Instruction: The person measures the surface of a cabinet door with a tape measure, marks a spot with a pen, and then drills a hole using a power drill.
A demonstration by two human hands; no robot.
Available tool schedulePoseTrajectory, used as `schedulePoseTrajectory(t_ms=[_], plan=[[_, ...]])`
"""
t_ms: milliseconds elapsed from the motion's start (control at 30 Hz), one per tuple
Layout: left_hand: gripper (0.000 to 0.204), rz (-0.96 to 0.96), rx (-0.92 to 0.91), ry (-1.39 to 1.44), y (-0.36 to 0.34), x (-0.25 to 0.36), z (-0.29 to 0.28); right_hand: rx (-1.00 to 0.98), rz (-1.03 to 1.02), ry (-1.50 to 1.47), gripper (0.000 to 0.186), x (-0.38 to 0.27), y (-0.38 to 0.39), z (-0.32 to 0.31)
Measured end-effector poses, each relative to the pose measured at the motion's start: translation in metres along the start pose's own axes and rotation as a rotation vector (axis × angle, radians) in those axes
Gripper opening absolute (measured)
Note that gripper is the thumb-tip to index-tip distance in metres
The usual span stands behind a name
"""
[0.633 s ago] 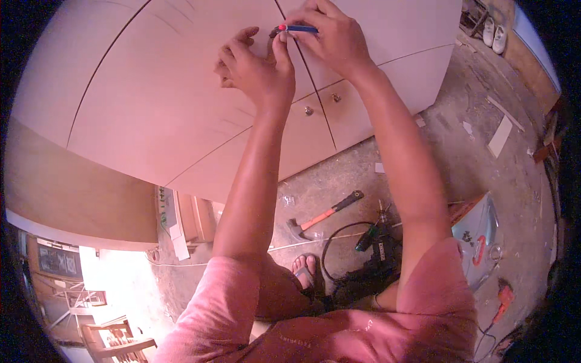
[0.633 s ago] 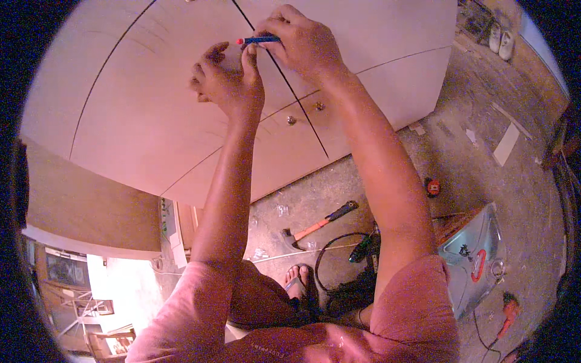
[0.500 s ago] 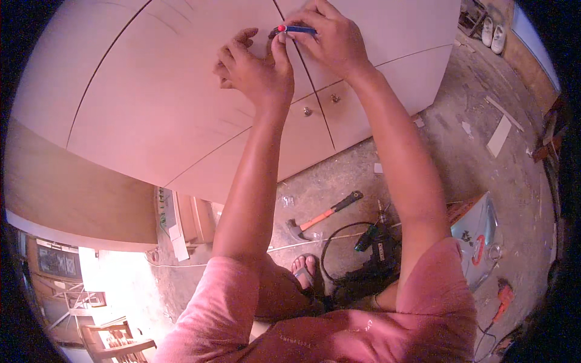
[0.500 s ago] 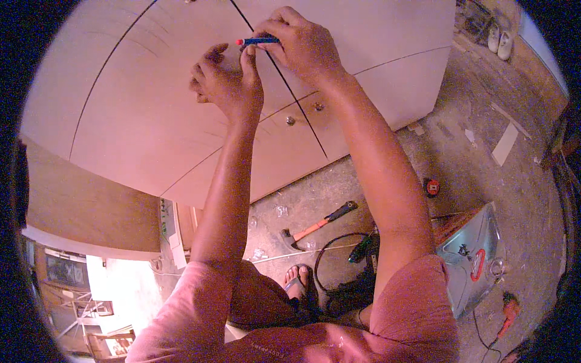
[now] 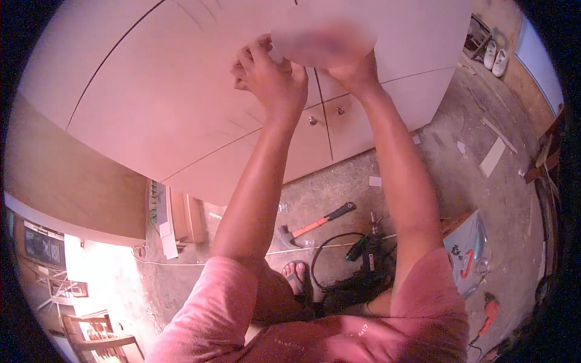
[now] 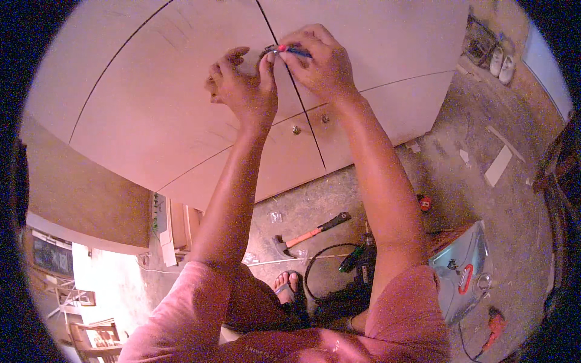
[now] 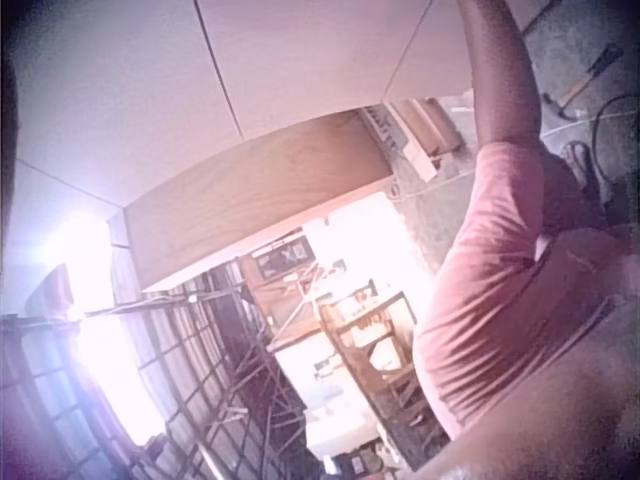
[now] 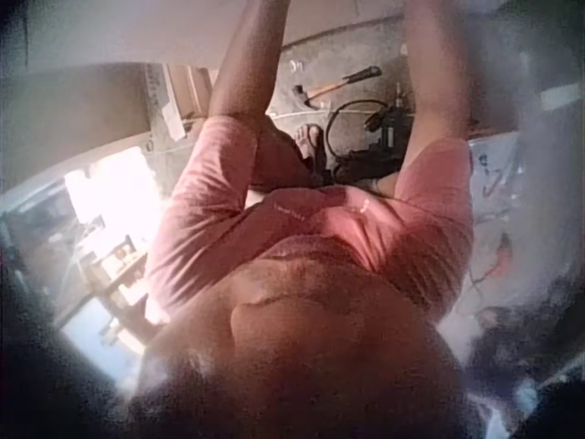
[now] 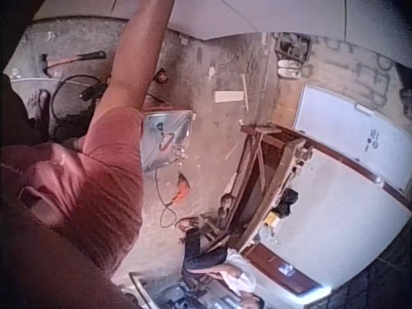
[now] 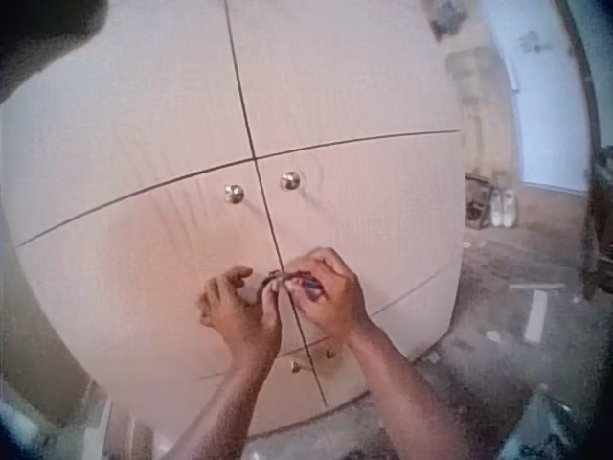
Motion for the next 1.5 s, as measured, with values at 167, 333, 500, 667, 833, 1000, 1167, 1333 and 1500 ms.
schedulePoseTrajectory(t_ms=[167,333,500,667,833,1000,1167,1333,1500], plan=[[0.041,-0.003,0.005,-0.008,0.0,-0.005,-0.002,0.051,0.289,-0.631,0.022,0.02,-0.003,-0.003],[0.034,0.008,0.019,-0.013,0.003,-0.002,0.001,0.175,0.17,-1.012,0.047,0.018,-0.019,-0.019],[0.028,0.0,0.068,-0.085,0.003,0.001,0.002,0.006,0.328,-0.81,0.029,0.004,-0.025,-0.035],[0.025,0.232,0.084,-0.021,-0.004,-0.003,0.002,-0.096,-0.007,-0.069,0.015,-0.014,-0.014,-0.012],[0.018,0.081,-0.017,0.019,0.003,0.003,0.003,0.054,0.057,-0.15,0.021,-0.002,0.007,-0.005],[0.02,0.088,-0.018,0.026,-0.001,-0.004,0.004,0.117,0.145,-0.22,0.012,-0.002,0.009,-0.002],[0.021,0.068,-0.051,0.061,-0.001,-0.004,0.008,0.308,0.128,-0.76,0.033,0.021,0.003,-0.004],[0.019,0.089,0.004,0.008,-0.001,-0.006,0.004,-0.002,0.193,-0.817,0.048,0.008,-0.008,-0.025],[0.018,0.094,-0.016,0.05,0.0,0.0,0.008,0.068,0.185,-0.774,0.031,0.009,-0.012,-0.018]])
Point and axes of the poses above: each hand's wrist, its own y-axis away from the middle knuckle, its own z-axis out of the palm, x = y × z, the point moved 6 cm from there along -y, towards the middle knuckle, and after that the axes turned 8 degrees about -x, right-handed, at the moved point
